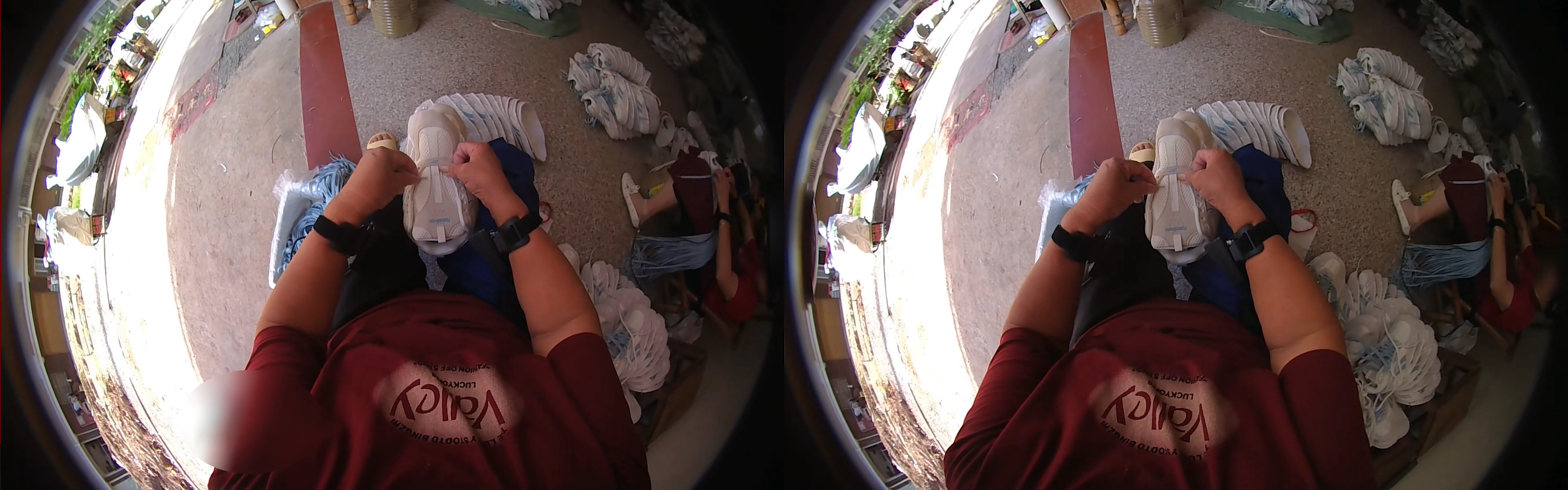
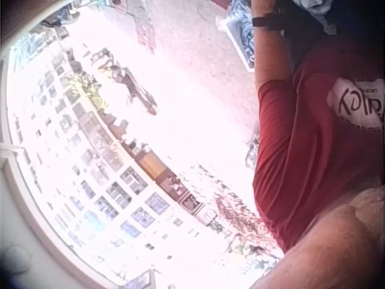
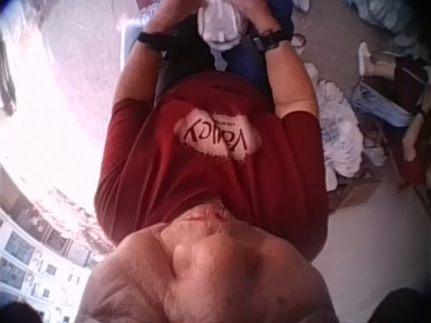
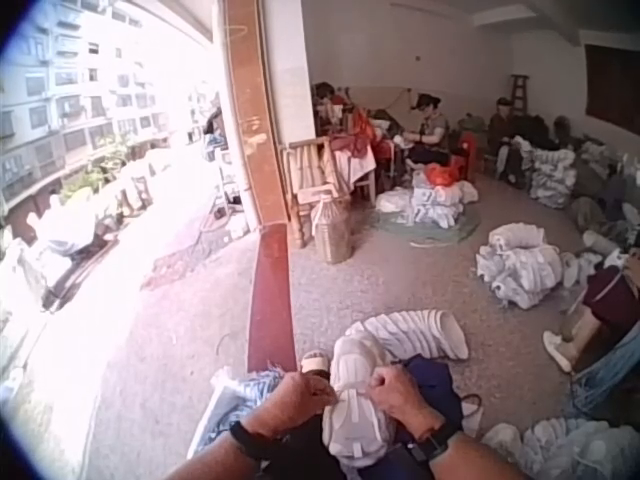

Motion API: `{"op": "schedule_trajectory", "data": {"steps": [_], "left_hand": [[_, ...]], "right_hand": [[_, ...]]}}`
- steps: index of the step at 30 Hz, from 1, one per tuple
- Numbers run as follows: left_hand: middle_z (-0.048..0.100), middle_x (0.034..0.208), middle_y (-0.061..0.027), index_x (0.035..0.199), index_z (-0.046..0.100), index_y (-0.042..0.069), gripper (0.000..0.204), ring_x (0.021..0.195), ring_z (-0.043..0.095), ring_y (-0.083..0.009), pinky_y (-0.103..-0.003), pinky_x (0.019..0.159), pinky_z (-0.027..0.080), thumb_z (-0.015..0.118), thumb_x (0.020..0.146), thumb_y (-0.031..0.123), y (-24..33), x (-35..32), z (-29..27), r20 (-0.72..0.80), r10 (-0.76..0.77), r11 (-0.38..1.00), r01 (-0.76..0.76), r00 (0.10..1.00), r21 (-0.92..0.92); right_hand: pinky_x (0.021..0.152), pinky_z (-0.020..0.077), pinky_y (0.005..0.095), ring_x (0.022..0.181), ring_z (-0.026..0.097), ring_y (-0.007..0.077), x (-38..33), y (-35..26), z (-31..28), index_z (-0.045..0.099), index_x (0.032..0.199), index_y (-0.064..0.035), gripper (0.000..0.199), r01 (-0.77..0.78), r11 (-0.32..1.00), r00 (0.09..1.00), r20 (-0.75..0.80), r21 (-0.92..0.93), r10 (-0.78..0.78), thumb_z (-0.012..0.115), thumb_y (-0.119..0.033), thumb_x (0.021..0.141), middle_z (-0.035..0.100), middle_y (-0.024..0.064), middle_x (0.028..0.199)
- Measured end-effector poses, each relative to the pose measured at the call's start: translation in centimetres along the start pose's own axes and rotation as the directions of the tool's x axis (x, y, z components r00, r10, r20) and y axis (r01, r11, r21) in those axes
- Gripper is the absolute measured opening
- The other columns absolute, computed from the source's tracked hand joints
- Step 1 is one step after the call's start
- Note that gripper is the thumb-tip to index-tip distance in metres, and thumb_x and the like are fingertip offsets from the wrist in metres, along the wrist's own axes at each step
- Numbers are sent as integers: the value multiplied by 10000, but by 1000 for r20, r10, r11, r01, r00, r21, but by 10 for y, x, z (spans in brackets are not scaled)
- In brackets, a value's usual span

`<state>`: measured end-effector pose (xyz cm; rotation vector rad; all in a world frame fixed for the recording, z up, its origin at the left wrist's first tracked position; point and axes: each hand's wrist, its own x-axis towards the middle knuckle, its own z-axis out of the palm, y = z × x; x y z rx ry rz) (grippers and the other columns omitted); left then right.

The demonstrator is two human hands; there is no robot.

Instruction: Insert and thread laces through the eyelets of several white sneakers.

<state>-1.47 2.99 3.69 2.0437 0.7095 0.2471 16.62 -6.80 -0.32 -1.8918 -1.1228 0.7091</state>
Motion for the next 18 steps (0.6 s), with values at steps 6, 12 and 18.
{"op": "schedule_trajectory", "data": {"steps": [6,12,18], "left_hand": [[598,624,-77,796,640,-38,151,588,585,-122,-275,564,472,597,786,106,9,4,1,-32,94,995,-94,995,17],[590,616,-83,758,621,-56,162,581,579,-129,-278,553,467,577,766,99,3,20,0,111,-24,998,17,993,59],[588,596,-96,729,619,-66,198,547,569,-147,-282,519,458,592,716,129,8,46,-6,297,-59,906,-74,953,417]], "right_hand": [[555,439,330,569,549,185,-1,-1,0,566,636,-28,266,-12,1000,1000,-6,-14,12,785,-176,611,577,81,601],[574,450,341,596,571,220,1,-1,1,572,647,-31,253,-32,998,999,-3,-45,32,779,-174,615,592,94,630],[593,462,357,636,600,255,-1,-6,3,574,651,-39,227,-55,997,998,-10,-55,54,755,-172,624,606,108,656]]}}
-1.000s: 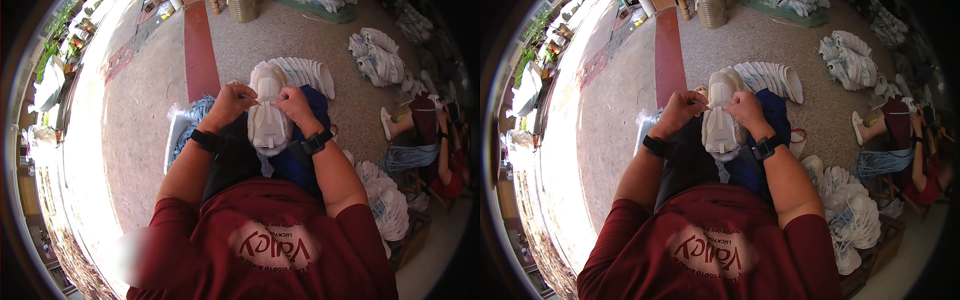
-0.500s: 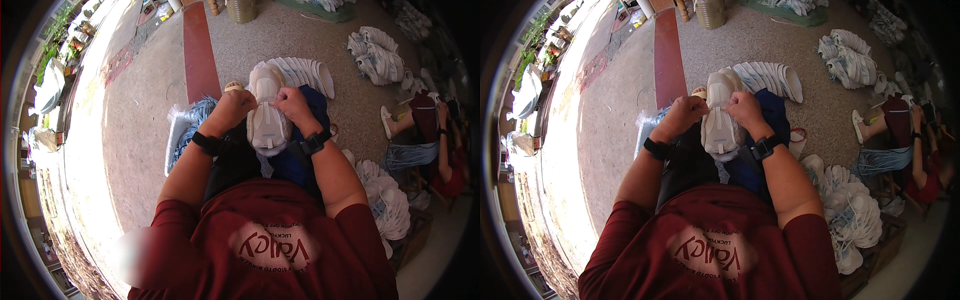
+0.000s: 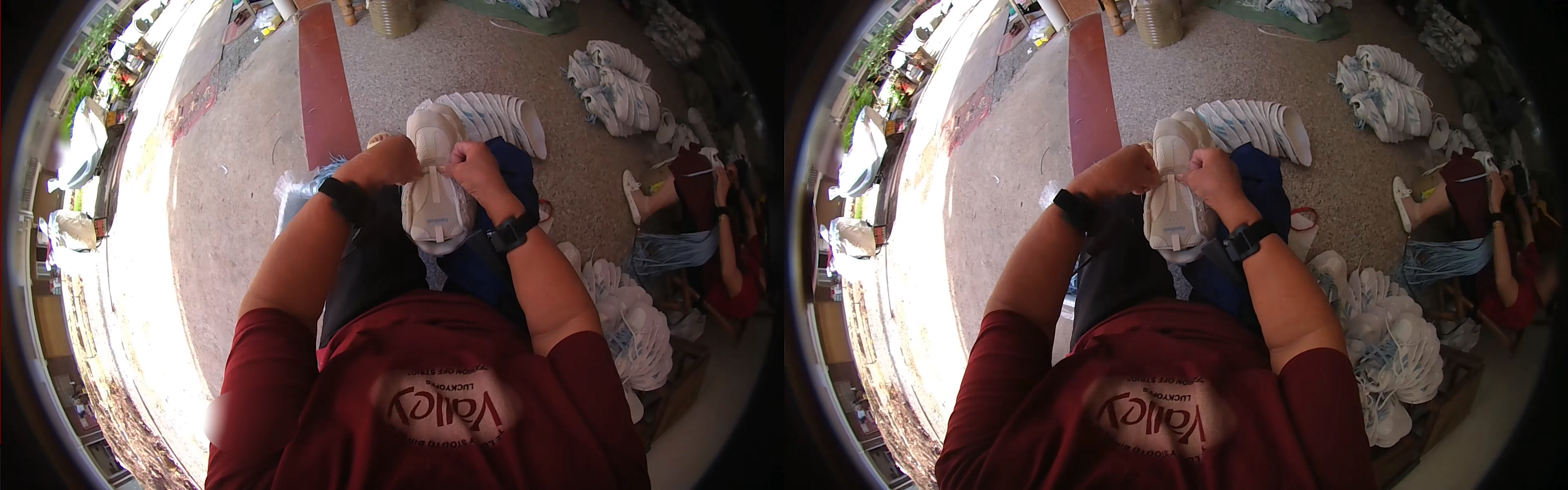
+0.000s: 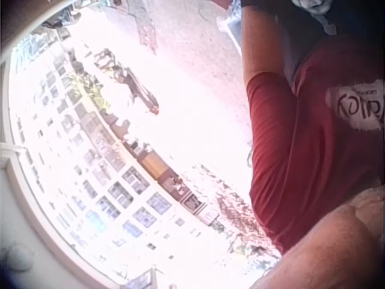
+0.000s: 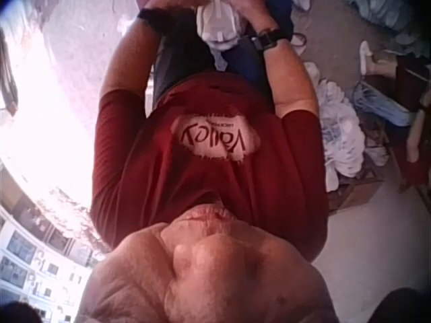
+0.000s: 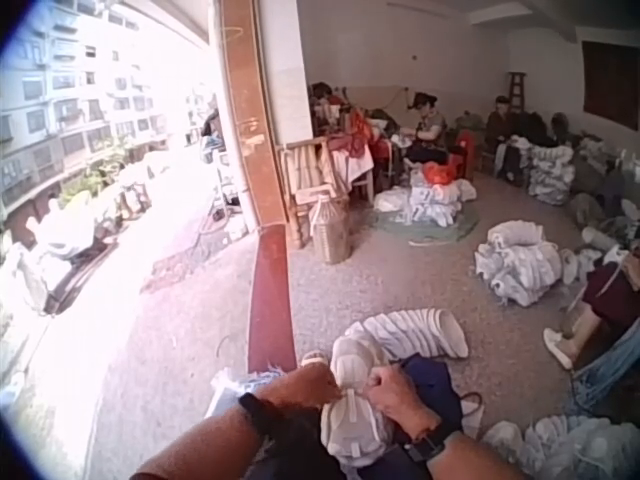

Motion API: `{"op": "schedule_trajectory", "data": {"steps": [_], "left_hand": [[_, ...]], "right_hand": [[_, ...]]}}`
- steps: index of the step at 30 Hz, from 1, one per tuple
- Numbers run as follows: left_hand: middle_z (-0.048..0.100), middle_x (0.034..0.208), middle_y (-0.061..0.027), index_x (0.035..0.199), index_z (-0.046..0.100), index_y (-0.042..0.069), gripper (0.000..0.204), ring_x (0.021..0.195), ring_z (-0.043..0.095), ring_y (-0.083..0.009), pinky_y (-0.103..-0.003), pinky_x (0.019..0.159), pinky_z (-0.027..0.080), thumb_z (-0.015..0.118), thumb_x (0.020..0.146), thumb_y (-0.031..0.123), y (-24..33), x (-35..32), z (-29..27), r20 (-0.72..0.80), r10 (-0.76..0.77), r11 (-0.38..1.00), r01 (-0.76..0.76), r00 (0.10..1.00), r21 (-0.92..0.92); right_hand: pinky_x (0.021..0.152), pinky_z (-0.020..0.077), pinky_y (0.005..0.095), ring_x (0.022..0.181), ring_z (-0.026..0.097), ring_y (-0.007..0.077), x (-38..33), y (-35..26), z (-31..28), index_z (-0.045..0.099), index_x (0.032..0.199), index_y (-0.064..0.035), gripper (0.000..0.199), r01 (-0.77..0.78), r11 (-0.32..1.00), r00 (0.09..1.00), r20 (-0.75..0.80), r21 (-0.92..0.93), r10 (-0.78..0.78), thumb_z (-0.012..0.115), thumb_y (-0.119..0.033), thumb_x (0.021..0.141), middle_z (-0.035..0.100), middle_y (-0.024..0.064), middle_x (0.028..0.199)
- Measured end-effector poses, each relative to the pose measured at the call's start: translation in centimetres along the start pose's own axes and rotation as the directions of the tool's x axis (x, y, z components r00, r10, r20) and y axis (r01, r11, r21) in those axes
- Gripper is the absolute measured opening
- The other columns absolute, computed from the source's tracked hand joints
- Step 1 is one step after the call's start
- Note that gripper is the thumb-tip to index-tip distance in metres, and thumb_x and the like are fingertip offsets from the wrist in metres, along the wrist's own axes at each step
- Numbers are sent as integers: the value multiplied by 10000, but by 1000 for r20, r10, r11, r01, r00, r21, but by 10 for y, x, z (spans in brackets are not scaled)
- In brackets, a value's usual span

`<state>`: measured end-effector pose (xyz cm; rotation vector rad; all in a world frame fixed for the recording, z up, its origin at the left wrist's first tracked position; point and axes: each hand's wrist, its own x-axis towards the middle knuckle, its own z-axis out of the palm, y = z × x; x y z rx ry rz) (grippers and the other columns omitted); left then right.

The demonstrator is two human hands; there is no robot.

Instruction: Insert and thread laces through the eyelets of several white sneakers.

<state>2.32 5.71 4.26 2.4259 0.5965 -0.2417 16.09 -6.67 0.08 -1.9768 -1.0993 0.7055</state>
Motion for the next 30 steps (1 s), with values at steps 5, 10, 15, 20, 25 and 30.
{"op": "schedule_trajectory", "data": {"steps": [5,10,15,20,25,30], "left_hand": [[571,565,-82,713,608,-63,209,509,552,-151,-297,469,433,590,699,145,7,14,-9,168,-118,993,114,979,31],[583,625,-91,736,603,-54,191,576,569,-154,-294,538,454,593,722,136,-4,4,-2,58,66,996,-62,996,-57],[579,686,-99,774,605,-28,176,649,571,-171,-306,632,471,600,775,148,-3,-18,34,-272,5,928,-106,962,-357],[578,737,-113,787,615,5,109,696,577,-193,-304,669,471,627,764,111,4,-16,44,-516,98,979,-175,851,-102],[611,740,-108,801,616,-1,104,699,599,-191,-304,658,476,624,762,95,-4,-23,50,-548,-8,918,-211,836,-335],[604,710,-66,795,594,-1,68,700,583,-163,-285,650,464,621,768,55,-15,-24,77,-559,-160,764,-256,814,-592]], "right_hand": [[601,468,370,668,616,293,0,1,2,568,649,-44,204,-3,1000,1000,-16,-15,3,727,-169,621,614,119,672],[609,475,384,695,613,330,1,6,6,568,648,-45,165,12,998,996,-90,-60,-18,685,-157,613,616,131,686],[609,467,408,699,603,344,-6,4,11,557,653,-48,124,34,999,989,-144,-37,-39,652,-128,641,610,135,686],[605,447,426,708,589,353,-17,1,20,525,704,-49,157,96,989,956,-266,-114,-123,659,-129,680,594,135,698],[595,435,429,690,576,355,-24,7,26,493,747,-46,188,179,980,924,-327,-84,-197,662,-115,702,570,129,683],[625,451,415,710,587,350,-28,13,28,492,793,-33,145,281,956,917,-317,81,-243,616,-60,724,580,140,723]]}}
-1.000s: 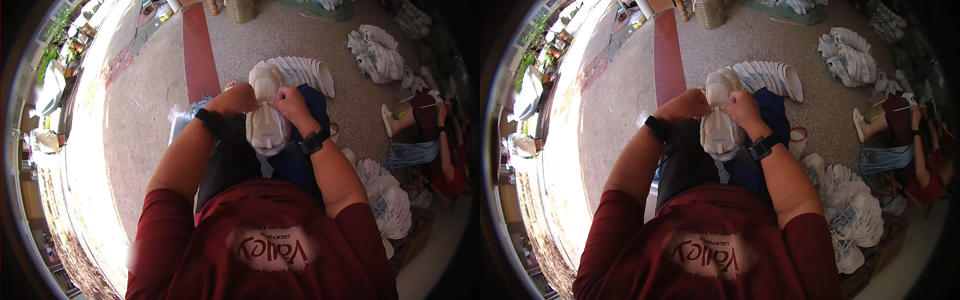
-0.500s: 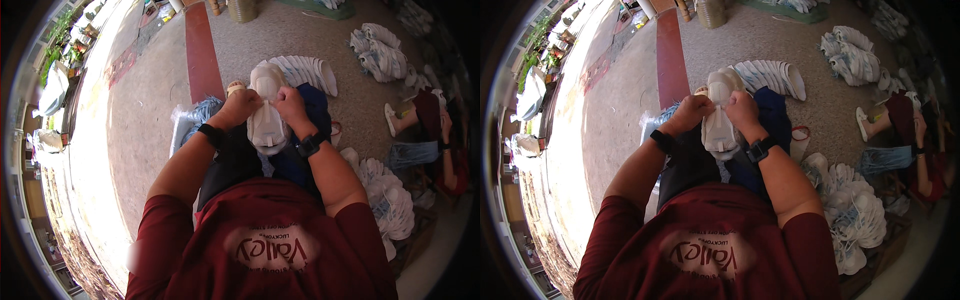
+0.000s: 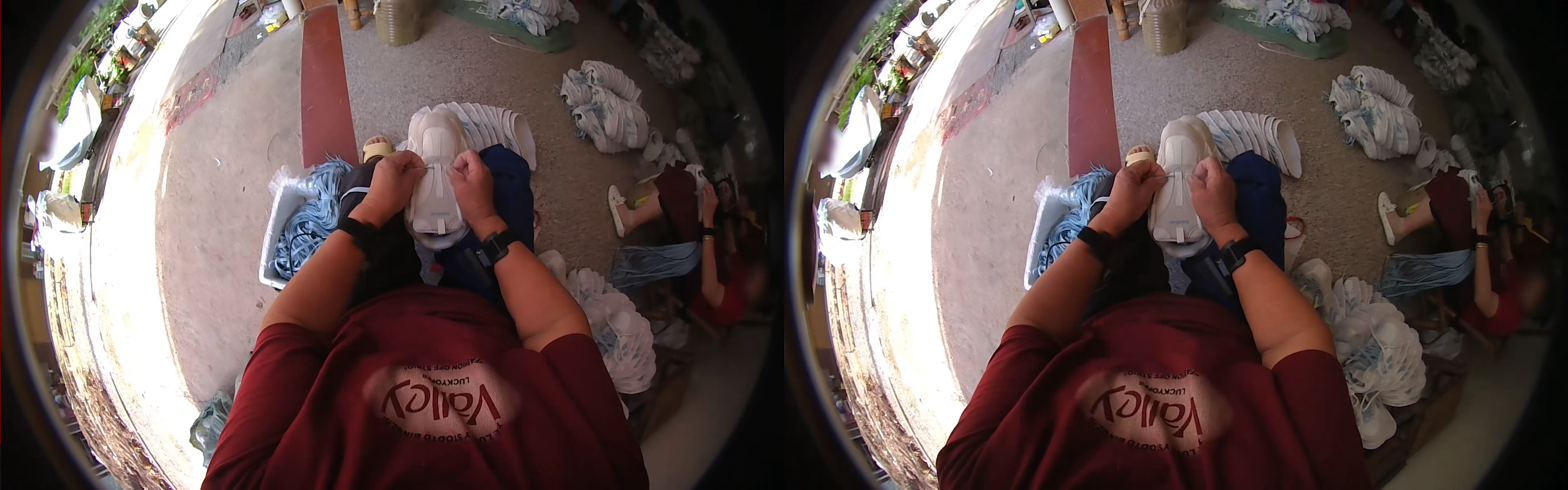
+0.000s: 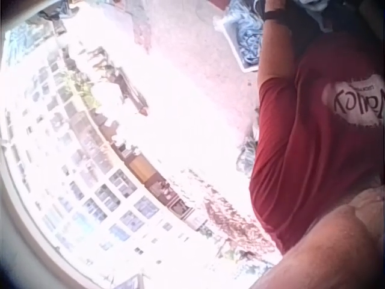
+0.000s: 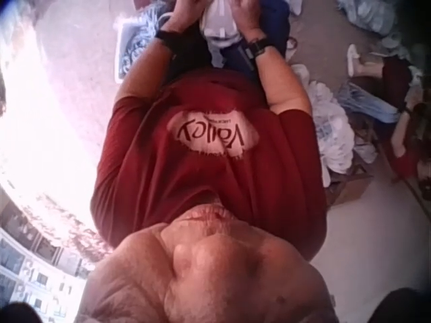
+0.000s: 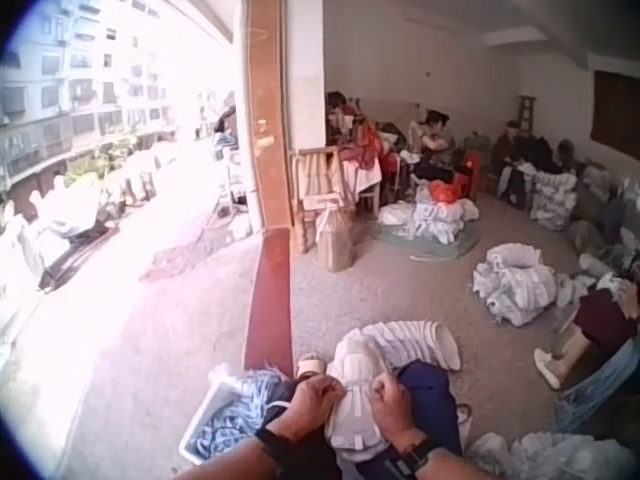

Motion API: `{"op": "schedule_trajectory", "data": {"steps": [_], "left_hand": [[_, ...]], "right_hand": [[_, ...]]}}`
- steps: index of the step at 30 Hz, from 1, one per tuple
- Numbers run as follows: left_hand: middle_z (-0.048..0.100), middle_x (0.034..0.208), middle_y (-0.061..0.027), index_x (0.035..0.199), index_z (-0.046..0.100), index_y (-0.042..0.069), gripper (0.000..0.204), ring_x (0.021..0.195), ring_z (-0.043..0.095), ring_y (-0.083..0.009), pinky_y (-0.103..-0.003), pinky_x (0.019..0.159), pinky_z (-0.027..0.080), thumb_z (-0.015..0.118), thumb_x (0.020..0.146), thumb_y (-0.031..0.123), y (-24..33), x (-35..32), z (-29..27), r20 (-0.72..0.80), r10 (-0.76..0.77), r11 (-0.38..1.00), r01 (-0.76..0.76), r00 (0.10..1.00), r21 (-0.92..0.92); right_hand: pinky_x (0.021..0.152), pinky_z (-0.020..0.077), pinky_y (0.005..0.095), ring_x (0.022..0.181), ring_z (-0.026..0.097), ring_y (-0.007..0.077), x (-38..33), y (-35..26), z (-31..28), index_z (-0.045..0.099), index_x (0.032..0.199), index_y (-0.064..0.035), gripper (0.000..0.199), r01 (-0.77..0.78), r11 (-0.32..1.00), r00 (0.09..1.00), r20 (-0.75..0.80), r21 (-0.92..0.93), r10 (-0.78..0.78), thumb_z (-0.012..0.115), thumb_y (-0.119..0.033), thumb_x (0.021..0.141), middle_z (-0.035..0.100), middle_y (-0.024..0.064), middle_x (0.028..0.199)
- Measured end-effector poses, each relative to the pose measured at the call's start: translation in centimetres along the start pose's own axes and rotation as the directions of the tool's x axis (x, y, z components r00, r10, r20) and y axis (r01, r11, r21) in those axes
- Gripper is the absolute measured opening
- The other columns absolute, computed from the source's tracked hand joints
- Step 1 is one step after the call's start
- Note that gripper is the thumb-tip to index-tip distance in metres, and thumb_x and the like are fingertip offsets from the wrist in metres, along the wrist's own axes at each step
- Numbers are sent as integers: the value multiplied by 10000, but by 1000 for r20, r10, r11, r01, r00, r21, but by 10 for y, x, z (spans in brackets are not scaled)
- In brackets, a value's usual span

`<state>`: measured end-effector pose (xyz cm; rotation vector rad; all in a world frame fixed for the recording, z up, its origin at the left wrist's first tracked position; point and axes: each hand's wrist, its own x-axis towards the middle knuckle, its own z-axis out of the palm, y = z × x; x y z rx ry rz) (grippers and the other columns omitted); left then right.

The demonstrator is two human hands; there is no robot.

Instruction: Insert and thread laces through the eyelets of several white sneakers.

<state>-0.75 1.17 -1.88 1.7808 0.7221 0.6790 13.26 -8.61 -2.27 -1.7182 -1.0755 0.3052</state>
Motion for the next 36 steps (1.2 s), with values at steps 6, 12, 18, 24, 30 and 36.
{"op": "schedule_trajectory", "data": {"steps": [6,12,18,24,30,36], "left_hand": [[628,759,-123,772,612,13,69,707,608,-245,-310,676,470,612,753,79,13,13,14,23,195,915,-191,980,355],[642,726,-134,761,632,20,126,689,632,-258,-339,662,486,623,729,141,5,13,17,-39,-21,994,25,999,109],[635,721,-110,803,629,15,136,676,619,-203,-313,651,478,644,723,124,3,11,15,-40,-16,997,19,999,76],[609,718,-65,822,620,2,135,677,571,-139,-282,628,457,660,739,102,16,8,-18,119,-2,991,-14,993,132],[609,689,-100,816,611,-25,156,638,564,-132,-284,596,454,676,700,57,27,-9,-63,122,30,923,-75,992,377],[633,811,-167,844,629,31,155,774,612,-341,-383,689,482,607,695,70,9,-27,-83,4,100,872,-89,995,481]], "right_hand": [[681,470,401,786,593,343,1,4,-1,551,909,-50,176,81,997,996,-31,3,-81,581,-43,735,599,141,798],[687,473,409,792,579,351,-5,0,-6,589,949,-81,204,274,944,959,-18,-183,-282,577,-65,746,598,131,816],[658,460,432,758,576,358,8,-10,-6,542,793,-48,65,240,917,970,116,-318,-213,579,-84,754,584,145,788],[628,468,385,692,579,320,34,4,-51,494,750,-11,66,198,964,929,347,-180,-126,552,-37,769,564,152,717],[658,479,330,681,574,236,26,9,-73,515,869,5,103,-218,950,891,442,225,100,544,17,771,572,116,722],[687,469,430,777,574,377,19,-18,-54,551,878,-32,194,493,798,840,430,-347,-332,508,46,706,565,209,781]]}}
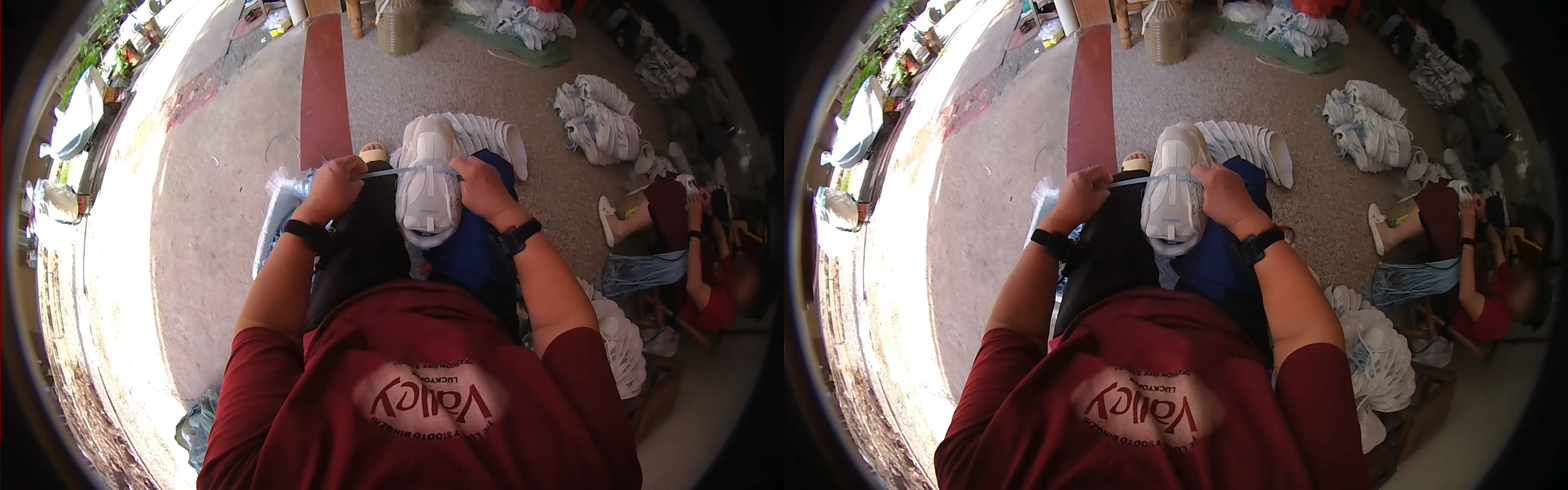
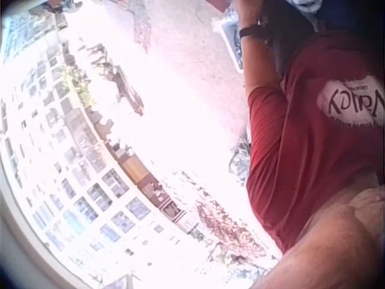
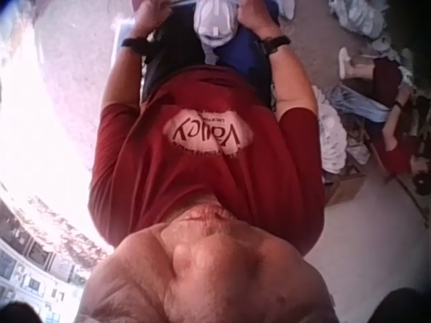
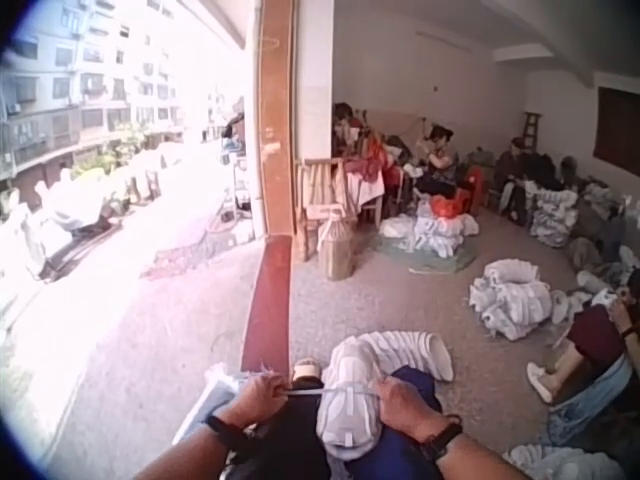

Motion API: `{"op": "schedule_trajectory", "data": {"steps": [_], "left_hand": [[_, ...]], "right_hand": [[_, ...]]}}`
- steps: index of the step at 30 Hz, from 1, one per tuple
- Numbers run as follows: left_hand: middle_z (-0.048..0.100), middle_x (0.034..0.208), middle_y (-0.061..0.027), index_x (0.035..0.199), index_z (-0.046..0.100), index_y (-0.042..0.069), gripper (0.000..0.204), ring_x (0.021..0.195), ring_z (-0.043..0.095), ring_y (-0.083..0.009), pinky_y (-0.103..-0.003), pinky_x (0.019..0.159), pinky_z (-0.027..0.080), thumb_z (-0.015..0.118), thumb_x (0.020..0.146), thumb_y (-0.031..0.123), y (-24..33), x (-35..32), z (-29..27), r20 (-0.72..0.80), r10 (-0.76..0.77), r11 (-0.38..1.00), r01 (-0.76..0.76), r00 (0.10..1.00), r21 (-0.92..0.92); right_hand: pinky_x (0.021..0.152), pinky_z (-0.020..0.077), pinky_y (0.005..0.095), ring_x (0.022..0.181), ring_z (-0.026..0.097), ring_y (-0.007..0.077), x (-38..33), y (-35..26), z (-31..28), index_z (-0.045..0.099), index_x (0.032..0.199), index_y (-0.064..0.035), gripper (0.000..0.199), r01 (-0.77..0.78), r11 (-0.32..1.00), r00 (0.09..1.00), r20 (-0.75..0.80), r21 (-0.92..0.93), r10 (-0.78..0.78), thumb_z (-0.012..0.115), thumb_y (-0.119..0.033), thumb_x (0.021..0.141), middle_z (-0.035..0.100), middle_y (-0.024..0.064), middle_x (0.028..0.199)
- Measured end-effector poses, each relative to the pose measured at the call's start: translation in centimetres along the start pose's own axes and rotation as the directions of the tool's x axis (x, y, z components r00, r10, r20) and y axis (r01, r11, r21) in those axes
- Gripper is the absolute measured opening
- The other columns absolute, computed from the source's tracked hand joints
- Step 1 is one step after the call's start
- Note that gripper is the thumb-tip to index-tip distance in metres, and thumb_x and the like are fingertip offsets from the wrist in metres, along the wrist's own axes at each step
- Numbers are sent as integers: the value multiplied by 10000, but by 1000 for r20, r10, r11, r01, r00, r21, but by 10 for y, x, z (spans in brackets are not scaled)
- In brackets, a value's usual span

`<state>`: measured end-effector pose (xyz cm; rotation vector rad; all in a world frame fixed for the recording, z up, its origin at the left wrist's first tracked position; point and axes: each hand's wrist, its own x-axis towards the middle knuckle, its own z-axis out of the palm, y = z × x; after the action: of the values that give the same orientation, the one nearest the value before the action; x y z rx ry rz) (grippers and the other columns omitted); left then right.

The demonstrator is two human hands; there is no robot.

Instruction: Insert and thread laces through the eyelets of several white sneakers.

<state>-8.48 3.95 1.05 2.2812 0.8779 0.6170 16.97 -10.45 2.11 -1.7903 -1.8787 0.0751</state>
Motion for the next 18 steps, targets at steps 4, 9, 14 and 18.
{"op": "schedule_trajectory", "data": {"steps": [4,9,14,18], "left_hand": [[627,806,-178,850,628,24,167,778,612,-342,-390,689,480,566,698,53,-13,-8,-19,-137,-88,989,103,987,107],[597,665,-143,861,640,21,180,638,599,-283,-350,621,473,575,697,57,-53,-27,-43,-287,-232,965,257,930,54],[631,683,-68,854,656,3,124,629,580,-128,-271,597,457,615,763,78,-142,-72,-101,-529,-398,916,359,749,-181],[567,660,16,841,653,-2,123,591,476,-48,-210,533,377,636,824,119,-158,-88,-139,-619,-542,841,358,569,-406]], "right_hand": [[649,462,437,724,573,363,2,0,-4,554,803,-34,90,92,981,995,-17,-170,-97,497,-6,739,555,185,727],[592,486,420,656,599,343,-2,15,-16,539,751,-25,50,126,937,992,18,-327,-127,502,-52,770,570,172,652],[571,452,466,688,586,408,-53,99,-90,529,834,-17,90,-302,790,952,-219,-534,216,465,-80,826,571,213,681],[717,437,463,895,562,408,-200,205,-216,578,943,-16,201,-681,576,714,-583,-452,387,432,-141,883,608,222,916]]}}
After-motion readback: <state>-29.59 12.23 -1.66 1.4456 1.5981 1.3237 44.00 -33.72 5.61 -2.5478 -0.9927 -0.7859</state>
